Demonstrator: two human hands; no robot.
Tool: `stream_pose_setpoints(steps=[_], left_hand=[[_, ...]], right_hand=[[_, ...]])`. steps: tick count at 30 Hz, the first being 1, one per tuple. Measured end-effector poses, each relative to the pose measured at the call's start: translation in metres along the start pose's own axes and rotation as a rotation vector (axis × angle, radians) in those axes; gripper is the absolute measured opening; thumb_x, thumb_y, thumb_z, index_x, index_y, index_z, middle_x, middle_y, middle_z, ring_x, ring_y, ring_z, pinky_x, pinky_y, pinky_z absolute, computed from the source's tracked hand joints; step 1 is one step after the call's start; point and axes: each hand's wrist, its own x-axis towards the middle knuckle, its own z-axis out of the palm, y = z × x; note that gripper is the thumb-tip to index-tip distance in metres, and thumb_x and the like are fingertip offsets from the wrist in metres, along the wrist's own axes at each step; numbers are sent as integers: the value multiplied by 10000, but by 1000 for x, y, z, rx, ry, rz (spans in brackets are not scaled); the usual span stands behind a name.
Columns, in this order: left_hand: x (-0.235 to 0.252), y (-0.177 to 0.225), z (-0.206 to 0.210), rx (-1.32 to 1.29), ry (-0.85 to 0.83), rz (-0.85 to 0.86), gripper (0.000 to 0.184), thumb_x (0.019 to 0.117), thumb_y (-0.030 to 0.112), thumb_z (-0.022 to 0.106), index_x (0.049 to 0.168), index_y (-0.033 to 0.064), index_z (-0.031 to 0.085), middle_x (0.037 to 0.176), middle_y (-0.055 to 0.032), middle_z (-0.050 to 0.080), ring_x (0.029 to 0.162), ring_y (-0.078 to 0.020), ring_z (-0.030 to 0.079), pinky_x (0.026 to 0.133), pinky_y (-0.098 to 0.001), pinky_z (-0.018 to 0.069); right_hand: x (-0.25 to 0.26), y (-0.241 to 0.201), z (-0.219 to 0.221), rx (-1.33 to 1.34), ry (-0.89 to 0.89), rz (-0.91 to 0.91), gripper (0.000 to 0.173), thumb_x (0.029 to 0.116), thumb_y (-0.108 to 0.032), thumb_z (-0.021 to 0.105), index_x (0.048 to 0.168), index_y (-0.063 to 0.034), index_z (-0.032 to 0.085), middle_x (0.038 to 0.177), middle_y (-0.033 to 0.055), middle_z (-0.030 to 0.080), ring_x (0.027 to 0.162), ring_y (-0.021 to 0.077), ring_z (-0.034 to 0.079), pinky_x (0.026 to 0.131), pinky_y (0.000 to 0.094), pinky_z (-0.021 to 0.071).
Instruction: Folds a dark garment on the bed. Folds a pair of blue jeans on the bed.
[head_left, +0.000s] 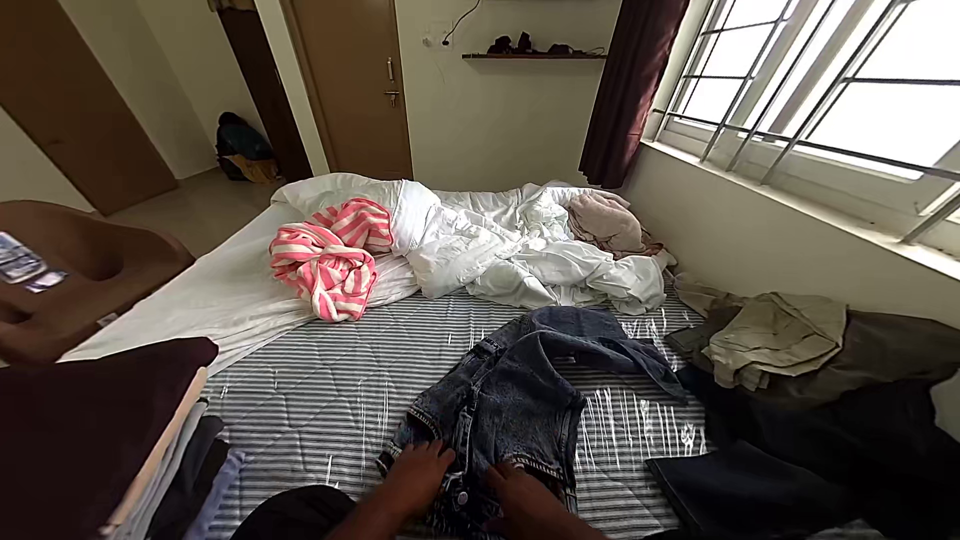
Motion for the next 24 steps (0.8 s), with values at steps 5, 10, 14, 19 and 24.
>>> stream_pose_setpoints(steps=[5, 10, 14, 19, 24], left_hand=[[24, -14, -3, -264, 159, 25, 343, 1060, 297, 548, 1356, 154, 644, 1373, -130, 632, 1331, -331, 551, 1127, -551, 417], [31, -13, -18, -741, 571, 97, 372, 1040, 414, 572, 1185, 122, 752, 1165, -55, 739, 1123, -167, 682, 1050, -418, 511], [32, -8, -33, -845, 757, 88, 348, 1032, 419, 581, 1128, 132, 752, 1063, -25, 742, 1031, -134, 687, 974, -383, 544], [31, -2, -43, -903, 799, 122, 350, 1020, 416, 597, 1089, 110, 752, 1009, -28, 737, 969, -122, 689, 920, -348, 557], [25, 3, -51, -708, 777, 100, 402, 1061, 422, 502, 1141, 96, 724, 1101, -59, 704, 1046, -168, 669, 967, -397, 539]], right_hand=[[21, 4, 5, -192, -1, 52, 626, 860, -132, 772, 1430, -78, 518, 1445, 289, 474, 1223, 501, 561, 915, 655, 512], [24, 23, -41, -191, 314, 94, 413, 922, -22, 613, 1326, -107, 615, 1289, 219, 640, 1129, 454, 650, 870, 648, 543], [6, 38, -78, -122, 643, 46, 300, 878, -224, 680, 1167, -150, 694, 1136, 78, 723, 1132, 307, 655, 1028, 542, 478], [8, 41, -61, -54, 742, -134, 275, 864, -201, 699, 1137, -197, 730, 1154, 62, 703, 1157, 290, 637, 1001, 518, 508], [14, 35, -50, -48, 731, -202, 187, 961, -241, 662, 1107, -159, 744, 1148, 63, 722, 1146, 268, 664, 1009, 483, 527]])
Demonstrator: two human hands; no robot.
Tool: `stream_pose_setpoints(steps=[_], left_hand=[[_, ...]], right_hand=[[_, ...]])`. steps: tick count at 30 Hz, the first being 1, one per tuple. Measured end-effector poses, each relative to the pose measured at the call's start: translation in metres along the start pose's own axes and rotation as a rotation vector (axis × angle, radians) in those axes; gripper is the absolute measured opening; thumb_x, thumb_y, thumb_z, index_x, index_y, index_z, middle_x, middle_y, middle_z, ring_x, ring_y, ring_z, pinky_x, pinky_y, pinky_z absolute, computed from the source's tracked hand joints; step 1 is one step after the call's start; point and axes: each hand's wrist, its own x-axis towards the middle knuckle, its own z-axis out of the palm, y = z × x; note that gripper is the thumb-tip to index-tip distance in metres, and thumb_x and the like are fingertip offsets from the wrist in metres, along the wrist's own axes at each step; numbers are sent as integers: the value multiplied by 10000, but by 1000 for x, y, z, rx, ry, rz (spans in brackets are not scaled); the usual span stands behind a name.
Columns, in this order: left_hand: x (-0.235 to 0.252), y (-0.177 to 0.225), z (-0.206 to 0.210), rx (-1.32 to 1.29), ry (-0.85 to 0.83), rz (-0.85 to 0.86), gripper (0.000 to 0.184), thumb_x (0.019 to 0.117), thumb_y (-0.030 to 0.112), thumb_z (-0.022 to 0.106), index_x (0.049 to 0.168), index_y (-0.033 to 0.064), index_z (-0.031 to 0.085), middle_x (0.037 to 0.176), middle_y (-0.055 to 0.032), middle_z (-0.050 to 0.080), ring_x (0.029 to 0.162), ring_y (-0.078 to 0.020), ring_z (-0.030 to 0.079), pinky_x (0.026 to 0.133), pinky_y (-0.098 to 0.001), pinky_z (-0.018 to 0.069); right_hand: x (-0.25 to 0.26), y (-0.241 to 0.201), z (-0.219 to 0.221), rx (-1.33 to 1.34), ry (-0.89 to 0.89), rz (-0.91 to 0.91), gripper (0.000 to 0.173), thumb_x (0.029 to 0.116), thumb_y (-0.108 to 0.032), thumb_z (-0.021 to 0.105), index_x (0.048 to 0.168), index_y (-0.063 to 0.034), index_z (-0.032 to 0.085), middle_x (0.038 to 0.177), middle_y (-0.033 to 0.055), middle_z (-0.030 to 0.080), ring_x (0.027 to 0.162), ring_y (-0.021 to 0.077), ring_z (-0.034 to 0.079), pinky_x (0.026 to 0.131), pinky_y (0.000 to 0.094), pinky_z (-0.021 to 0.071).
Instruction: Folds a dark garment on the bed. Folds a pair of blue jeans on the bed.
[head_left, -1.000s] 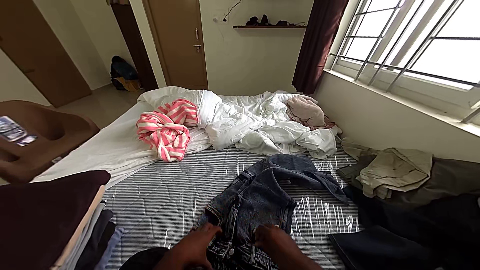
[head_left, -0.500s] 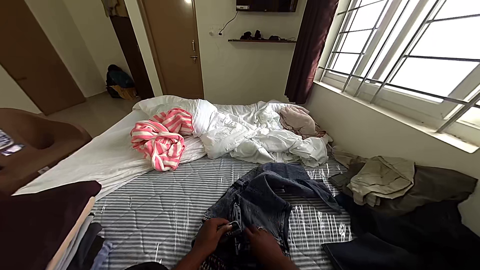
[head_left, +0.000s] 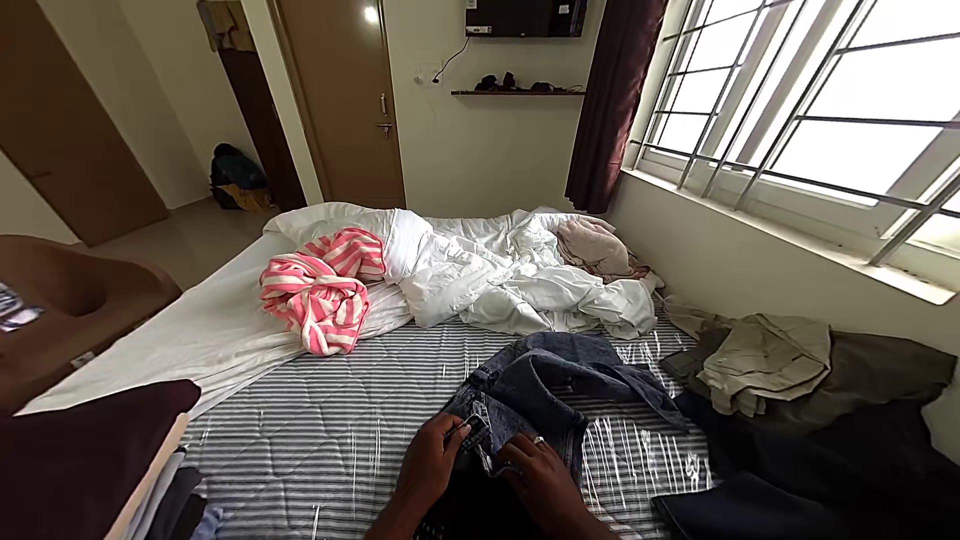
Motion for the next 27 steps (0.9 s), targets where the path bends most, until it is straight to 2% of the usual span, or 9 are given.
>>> stream_pose_setpoints(steps=[2, 6, 9, 13, 15, 18, 20, 23, 27], left_hand=[[-1, -3, -5, 46, 36, 24, 399, 1062, 409, 500, 1142, 94, 731, 1120, -70, 703, 1071, -184, 671, 983, -401, 540], [-4, -7, -5, -17, 31, 123, 387, 1044, 422, 552, 1081, 87, 742, 1052, -55, 698, 974, -147, 671, 907, -345, 559], [-6, -8, 3, -145, 53, 130, 361, 1030, 404, 583, 1052, 83, 748, 1022, -41, 700, 944, -109, 666, 874, -302, 560], [-7, -12, 8, -237, 47, 77, 360, 1035, 397, 571, 1064, 76, 731, 1046, -40, 701, 958, -97, 663, 879, -291, 554], [-6, -12, 7, -210, 25, 92, 367, 1037, 404, 565, 1063, 77, 730, 1048, -42, 696, 959, -103, 659, 881, -295, 551], [-9, -6, 4, -66, -17, 159, 403, 1050, 430, 537, 1077, 80, 734, 1072, -61, 692, 1042, -151, 649, 960, -338, 528], [-11, -3, 3, 27, -33, 195, 411, 1057, 438, 521, 1093, 91, 740, 1101, -61, 697, 1098, -174, 641, 1000, -355, 514], [-12, 0, 2, 60, -37, 204, 418, 1064, 432, 510, 1121, 87, 740, 1113, -71, 697, 1096, -185, 650, 1000, -363, 522], [-10, -3, 1, 36, -24, 161, 410, 1061, 430, 505, 1111, 96, 737, 1076, -58, 695, 1052, -160, 656, 973, -350, 530]], right_hand=[[1, -1, -1, 14, 138, -7, 168, 985, -222, 631, 1091, -158, 745, 1122, 46, 733, 1092, 250, 687, 955, 469, 556], [3, 3, -6, 49, 316, 3, 198, 1014, -203, 583, 1117, -188, 751, 1151, 17, 735, 1102, 220, 686, 942, 440, 567], [0, 1, -1, 60, 316, -17, 251, 1015, -173, 549, 1148, -226, 755, 1157, 13, 722, 1118, 220, 665, 947, 437, 556], [-1, 0, 8, 31, 280, -69, 194, 932, -229, 677, 1110, -243, 754, 1129, 14, 711, 1096, 218, 666, 909, 435, 574], [0, 0, 9, 26, 267, -75, 182, 953, -332, 701, 1093, -229, 751, 1109, 18, 715, 1073, 214, 673, 899, 432, 575], [2, 0, 10, 9, 280, -53, 282, 1003, -443, 635, 1055, -197, 762, 1077, 16, 727, 1038, 198, 683, 892, 411, 572], [3, 1, 11, -32, 295, -37, 294, 1011, -433, 620, 1037, -179, 765, 1062, 20, 734, 1016, 201, 696, 884, 406, 581], [4, 0, 11, -184, 314, -85, 267, 1014, -394, 616, 1037, -159, 741, 1009, 40, 736, 971, 214, 723, 851, 409, 605], [4, 2, 11, -340, 390, -265, 219, 1051, -363, 571, 1093, -218, 730, 952, -17, 730, 915, 161, 712, 793, 352, 594]])
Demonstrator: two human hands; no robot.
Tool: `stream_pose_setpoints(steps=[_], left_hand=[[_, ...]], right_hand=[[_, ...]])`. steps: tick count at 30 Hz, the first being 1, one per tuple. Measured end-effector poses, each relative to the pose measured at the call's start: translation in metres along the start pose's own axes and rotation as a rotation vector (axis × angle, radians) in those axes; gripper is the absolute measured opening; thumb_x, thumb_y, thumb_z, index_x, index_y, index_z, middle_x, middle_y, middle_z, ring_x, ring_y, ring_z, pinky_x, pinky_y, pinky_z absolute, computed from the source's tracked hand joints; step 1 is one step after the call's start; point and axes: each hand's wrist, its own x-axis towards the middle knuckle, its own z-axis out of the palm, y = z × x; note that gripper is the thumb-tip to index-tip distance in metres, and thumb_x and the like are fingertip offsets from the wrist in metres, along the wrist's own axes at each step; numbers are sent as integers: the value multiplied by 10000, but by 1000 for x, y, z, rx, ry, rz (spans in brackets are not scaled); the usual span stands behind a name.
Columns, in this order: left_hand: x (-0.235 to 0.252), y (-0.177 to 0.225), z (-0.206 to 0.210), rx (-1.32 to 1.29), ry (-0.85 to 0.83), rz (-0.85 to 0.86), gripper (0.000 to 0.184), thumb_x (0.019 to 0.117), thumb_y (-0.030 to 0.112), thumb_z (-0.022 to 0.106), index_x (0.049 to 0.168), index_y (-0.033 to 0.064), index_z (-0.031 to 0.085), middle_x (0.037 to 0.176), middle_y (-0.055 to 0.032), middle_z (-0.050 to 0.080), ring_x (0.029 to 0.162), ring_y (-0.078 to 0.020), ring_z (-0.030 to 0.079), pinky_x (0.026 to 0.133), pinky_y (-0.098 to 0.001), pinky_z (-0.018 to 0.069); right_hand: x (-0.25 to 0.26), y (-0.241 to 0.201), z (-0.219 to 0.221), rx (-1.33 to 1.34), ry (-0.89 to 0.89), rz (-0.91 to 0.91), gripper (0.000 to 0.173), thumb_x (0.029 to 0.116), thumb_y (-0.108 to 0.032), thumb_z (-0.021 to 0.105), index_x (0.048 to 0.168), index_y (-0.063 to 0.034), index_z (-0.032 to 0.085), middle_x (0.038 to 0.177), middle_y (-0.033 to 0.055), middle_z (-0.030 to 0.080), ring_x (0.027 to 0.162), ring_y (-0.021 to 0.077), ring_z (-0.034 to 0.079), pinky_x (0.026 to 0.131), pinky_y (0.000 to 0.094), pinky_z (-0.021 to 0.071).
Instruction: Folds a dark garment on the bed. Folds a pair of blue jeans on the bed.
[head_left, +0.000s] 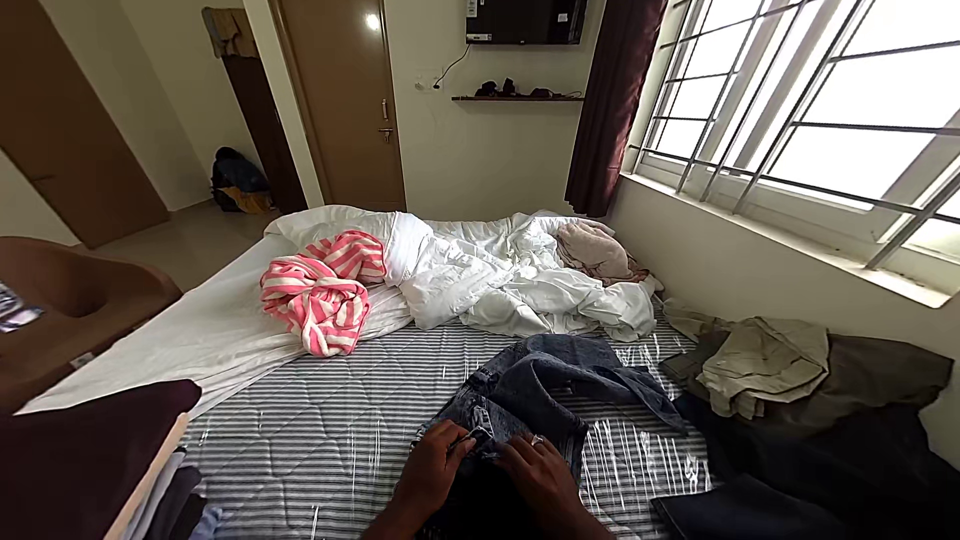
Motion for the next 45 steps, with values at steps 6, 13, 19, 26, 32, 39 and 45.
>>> stream_pose_setpoints(steps=[6, 13, 19, 26, 32, 39, 45], left_hand=[[-1, 1, -2, -18, 24, -22, 404, 1054, 432, 513, 1085, 102, 744, 1049, -46, 696, 1024, -143, 659, 949, -328, 535], [-3, 6, 5, 20, 9, -28, 395, 1049, 412, 523, 1094, 92, 749, 1084, -64, 711, 1076, -182, 662, 989, -367, 524], [-3, 9, 8, -104, -116, 3, 349, 1033, 381, 582, 1102, 90, 762, 1112, -57, 718, 1103, -152, 653, 1018, -341, 509], [1, 10, 5, -104, -190, -13, 359, 1053, 353, 545, 1145, 80, 759, 1160, -74, 701, 1127, -172, 645, 1039, -370, 499], [0, 6, 7, -179, -209, -3, 367, 1070, 313, 516, 1125, 27, 739, 1167, -102, 690, 1116, -169, 642, 1031, -350, 494], [0, 7, 3, -198, -259, -43, 316, 1049, 256, 558, 1194, 30, 725, 1209, -111, 687, 1151, -171, 637, 1051, -345, 486], [0, 6, 3, -244, -186, -161, 299, 1032, 293, 601, 1178, 68, 733, 1146, -65, 733, 1081, -116, 679, 1008, -333, 525]], right_hand=[[0, -4, -2, 48, 60, -81, 165, 1027, -216, 607, 1129, -248, 733, 1048, -42, 737, 1004, 139, 692, 859, 314, 579], [-3, -11, -2, 148, 5, -303, 203, 1023, -113, 585, 1128, -217, 724, 1105, -12, 723, 1074, 158, 678, 953, 325, 561], [-9, -13, 3, 364, -1, 8, 111, 968, -205, 686, 1068, -204, 733, 1017, -36, 757, 1034, 146, 701, 917, 327, 575], [-10, -15, 3, 441, 57, 179, 78, 909, -226, 761, 973, -184, 742, 936, -42, 759, 963, 120, 704, 879, 308, 571], [-8, -18, 1, 473, 100, 251, 76, 889, -233, 772, 952, -196, 750, 929, -65, 756, 958, 94, 691, 885, 282, 559], [-8, -19, 0, 496, 41, 344, 116, 864, -210, 785, 973, -182, 757, 949, -54, 761, 953, 120, 699, 871, 334, 570], [-4, -23, -4, 535, -23, 430, 138, 866, -175, 780, 1002, -181, 759, 999, -64, 762, 980, 125, 699, 890, 362, 574]])
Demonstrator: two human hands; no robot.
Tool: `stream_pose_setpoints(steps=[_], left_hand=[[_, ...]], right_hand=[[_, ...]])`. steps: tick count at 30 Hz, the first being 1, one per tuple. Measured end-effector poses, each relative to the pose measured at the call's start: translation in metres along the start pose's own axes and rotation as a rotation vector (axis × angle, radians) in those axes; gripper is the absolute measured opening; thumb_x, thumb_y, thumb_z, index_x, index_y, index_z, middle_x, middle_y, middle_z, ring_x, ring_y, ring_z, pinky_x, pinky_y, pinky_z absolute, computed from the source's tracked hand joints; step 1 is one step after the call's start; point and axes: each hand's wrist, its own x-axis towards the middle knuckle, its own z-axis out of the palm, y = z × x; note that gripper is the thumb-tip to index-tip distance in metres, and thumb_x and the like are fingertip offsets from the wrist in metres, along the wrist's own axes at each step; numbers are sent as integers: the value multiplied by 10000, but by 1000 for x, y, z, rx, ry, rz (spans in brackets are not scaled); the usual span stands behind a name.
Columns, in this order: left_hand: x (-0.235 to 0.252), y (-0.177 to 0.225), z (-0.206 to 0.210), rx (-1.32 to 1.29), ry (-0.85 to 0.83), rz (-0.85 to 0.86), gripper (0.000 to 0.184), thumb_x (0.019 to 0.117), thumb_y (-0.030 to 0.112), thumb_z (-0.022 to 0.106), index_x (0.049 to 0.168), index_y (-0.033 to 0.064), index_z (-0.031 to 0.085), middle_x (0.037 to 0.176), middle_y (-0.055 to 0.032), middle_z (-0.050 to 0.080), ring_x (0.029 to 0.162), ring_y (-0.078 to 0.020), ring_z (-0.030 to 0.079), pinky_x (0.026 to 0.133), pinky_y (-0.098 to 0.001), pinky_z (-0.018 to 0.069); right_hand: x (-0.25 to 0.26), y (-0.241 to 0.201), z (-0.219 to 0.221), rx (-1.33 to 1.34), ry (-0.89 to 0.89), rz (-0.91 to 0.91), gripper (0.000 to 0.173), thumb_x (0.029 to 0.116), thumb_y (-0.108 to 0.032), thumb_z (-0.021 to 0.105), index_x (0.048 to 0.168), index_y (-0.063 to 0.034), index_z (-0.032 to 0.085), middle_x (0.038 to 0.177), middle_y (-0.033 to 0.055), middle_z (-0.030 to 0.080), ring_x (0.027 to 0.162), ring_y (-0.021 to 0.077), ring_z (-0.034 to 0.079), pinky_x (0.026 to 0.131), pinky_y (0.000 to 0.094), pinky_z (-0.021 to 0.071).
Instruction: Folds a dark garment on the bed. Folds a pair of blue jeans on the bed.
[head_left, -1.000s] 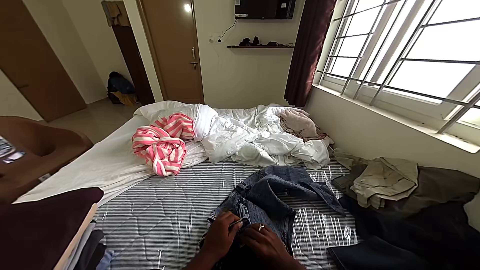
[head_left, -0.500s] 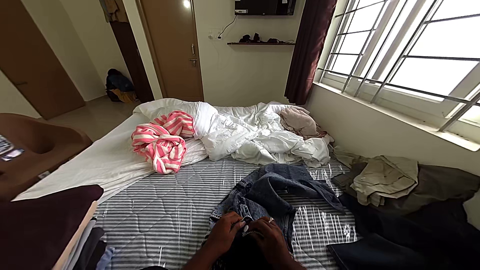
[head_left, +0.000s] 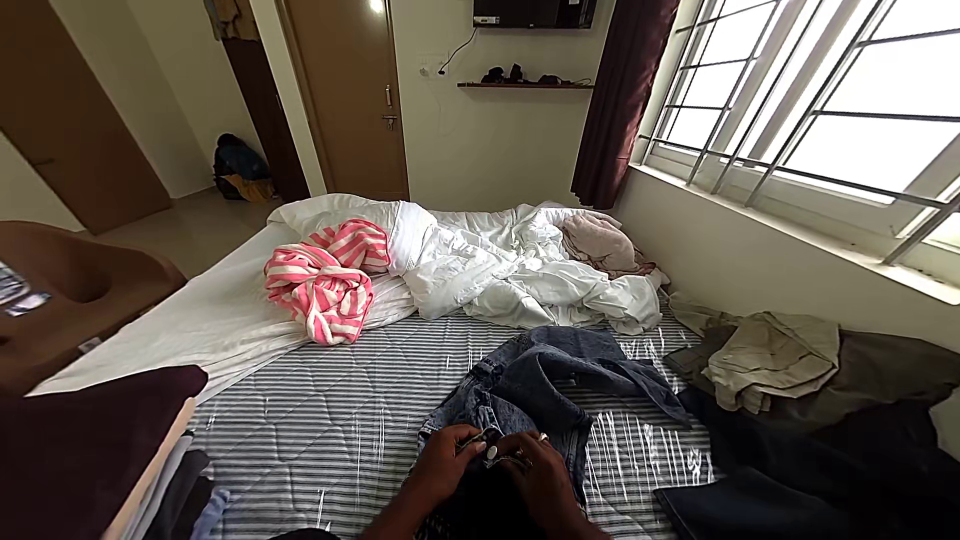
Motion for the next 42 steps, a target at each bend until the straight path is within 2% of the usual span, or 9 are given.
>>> stream_pose_setpoints(steps=[9, 13, 18, 21, 26, 32, 35, 38, 42], left_hand=[[0, -3, 5, 5, 63, -26, 298, 1032, 291, 595, 1184, 71, 725, 1131, -64, 734, 1069, -122, 683, 995, -337, 530], [1, -3, 4, 1, 66, -18, 312, 1033, 304, 594, 1198, 71, 721, 1135, -63, 734, 1066, -121, 685, 997, -340, 533], [1, -1, -1, -18, 37, -43, 292, 1004, 308, 650, 1162, 74, 725, 1080, -49, 741, 1003, -106, 696, 950, -321, 552], [1, -1, -7, -4, -27, -53, 327, 1014, 345, 634, 1164, 70, 726, 1079, -60, 740, 1002, -120, 696, 954, -337, 549], [1, -1, -10, -5, -93, -51, 321, 1029, 326, 604, 1159, 59, 726, 1059, -74, 736, 975, -133, 694, 928, -347, 552], [1, -2, -10, 0, -96, -45, 314, 1030, 314, 598, 1166, 59, 721, 1067, -75, 734, 975, -130, 694, 924, -339, 554], [1, -5, -5, -12, -47, -27, 296, 1021, 304, 607, 1145, 63, 727, 1049, -63, 739, 963, -119, 699, 917, -329, 560], [1, -4, 0, 3, -3, -25, 291, 1018, 295, 616, 1148, 61, 731, 1063, -70, 743, 989, -121, 700, 944, -331, 553], [1, -4, 10, 95, 46, -27, 285, 1018, 272, 603, 1156, 58, 731, 1100, -87, 744, 1056, -163, 698, 1004, -371, 532]], right_hand=[[0, 2, 0, 10, -25, -83, 136, 864, -153, 766, 996, -178, 752, 995, -57, 763, 997, 132, 692, 907, 355, 562], [2, 2, -1, 9, -42, -74, 141, 876, -149, 754, 1015, -171, 755, 985, -44, 760, 996, 155, 697, 900, 388, 567], [1, 4, -1, 4, -50, -57, 134, 889, -187, 758, 1021, -166, 745, 990, -46, 757, 992, 146, 694, 904, 380, 566], [1, 4, 0, -6, -56, -39, 143, 883, -200, 768, 1019, -163, 745, 983, -40, 757, 978, 150, 697, 893, 386, 571], [0, 4, -1, -18, -70, -47, 156, 882, -204, 770, 1031, -172, 738, 977, -48, 754, 965, 146, 692, 886, 381, 566], [0, 4, 0, -23, -74, -35, 159, 882, -209, 772, 1032, -169, 739, 983, -44, 754, 972, 144, 691, 894, 379, 564], [0, 4, 1, -21, -64, -40, 154, 876, -208, 776, 1021, -171, 742, 976, -43, 754, 968, 147, 692, 891, 377, 565], [-1, 5, 3, -46, -57, -128, 141, 859, -173, 772, 997, -178, 747, 961, -40, 759, 972, 155, 698, 884, 379, 565], [-3, 7, 7, -119, -118, -341, 119, 906, -163, 722, 1013, -214, 728, 1001, -53, 757, 1014, 145, 695, 901, 358, 559]])
